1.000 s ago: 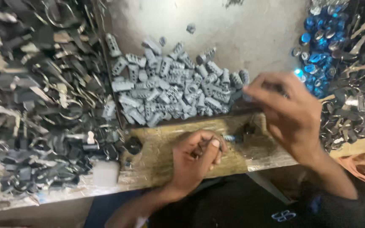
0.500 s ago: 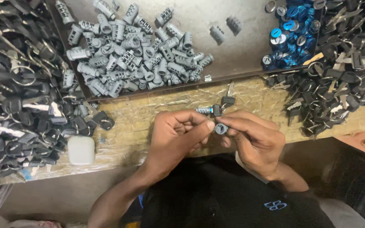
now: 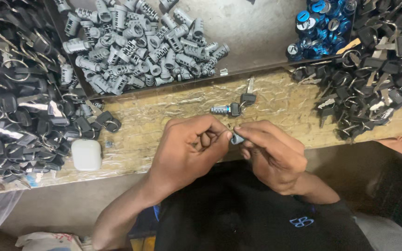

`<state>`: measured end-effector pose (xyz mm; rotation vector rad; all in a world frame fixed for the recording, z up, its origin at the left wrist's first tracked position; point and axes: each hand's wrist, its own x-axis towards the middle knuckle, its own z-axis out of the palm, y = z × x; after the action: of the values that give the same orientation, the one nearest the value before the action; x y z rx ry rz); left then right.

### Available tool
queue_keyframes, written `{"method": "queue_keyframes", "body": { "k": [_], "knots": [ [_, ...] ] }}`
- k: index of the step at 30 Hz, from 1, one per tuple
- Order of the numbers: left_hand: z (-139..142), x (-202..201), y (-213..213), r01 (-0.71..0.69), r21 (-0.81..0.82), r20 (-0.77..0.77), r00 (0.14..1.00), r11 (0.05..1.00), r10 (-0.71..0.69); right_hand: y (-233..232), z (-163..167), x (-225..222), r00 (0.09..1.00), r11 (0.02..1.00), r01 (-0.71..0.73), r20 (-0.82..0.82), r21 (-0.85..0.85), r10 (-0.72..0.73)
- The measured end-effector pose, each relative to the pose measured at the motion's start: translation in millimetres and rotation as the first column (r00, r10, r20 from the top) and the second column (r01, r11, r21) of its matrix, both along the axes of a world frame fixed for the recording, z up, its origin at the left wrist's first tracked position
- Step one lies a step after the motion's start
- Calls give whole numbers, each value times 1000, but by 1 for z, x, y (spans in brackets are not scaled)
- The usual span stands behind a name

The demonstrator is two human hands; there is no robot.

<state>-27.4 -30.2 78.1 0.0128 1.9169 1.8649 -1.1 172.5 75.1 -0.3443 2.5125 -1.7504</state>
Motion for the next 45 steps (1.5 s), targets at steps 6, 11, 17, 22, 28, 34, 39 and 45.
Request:
{"method": "queue_keyframes", "body": {
  "k": [6, 11, 17, 22, 28, 34, 39, 45],
  "knots": [
    [-6, -8, -7, -12, 448, 357, 919, 894, -167, 9, -5, -1, 963, 958, 48, 269, -281, 31],
    [-5, -21, -13, 14, 472, 379, 900, 882, -217, 8, -5, -1, 967, 972, 36, 252, -234, 24],
    [9, -34, -21, 227, 129, 279, 926, 965, -255, 0, -4, -4, 994, 989, -22, 101, -145, 37],
    [13, -31, -18, 184, -55, 33, 983, 981, -182, -5, -2, -4, 1000, 999, 14, 21, -33, -13],
    [1, 5, 14, -193, -188, -245, 959, 963, 144, -11, -6, -4, 994, 994, 106, -13, 27, -105],
    [-6, 28, 25, -380, -132, -732, 660, 916, 169, -45, 5, 0, 973, 980, 184, -129, -71, -192],
    [-28, 27, 20, -483, 460, 35, 848, 745, 528, -16, 13, -35, 967, 964, -250, -29, 93, 253],
    [-62, 28, 13, -417, 199, -24, 903, 887, 429, 74, 1, -149, 942, 658, 131, -299, 741, 150]
  ]
}}
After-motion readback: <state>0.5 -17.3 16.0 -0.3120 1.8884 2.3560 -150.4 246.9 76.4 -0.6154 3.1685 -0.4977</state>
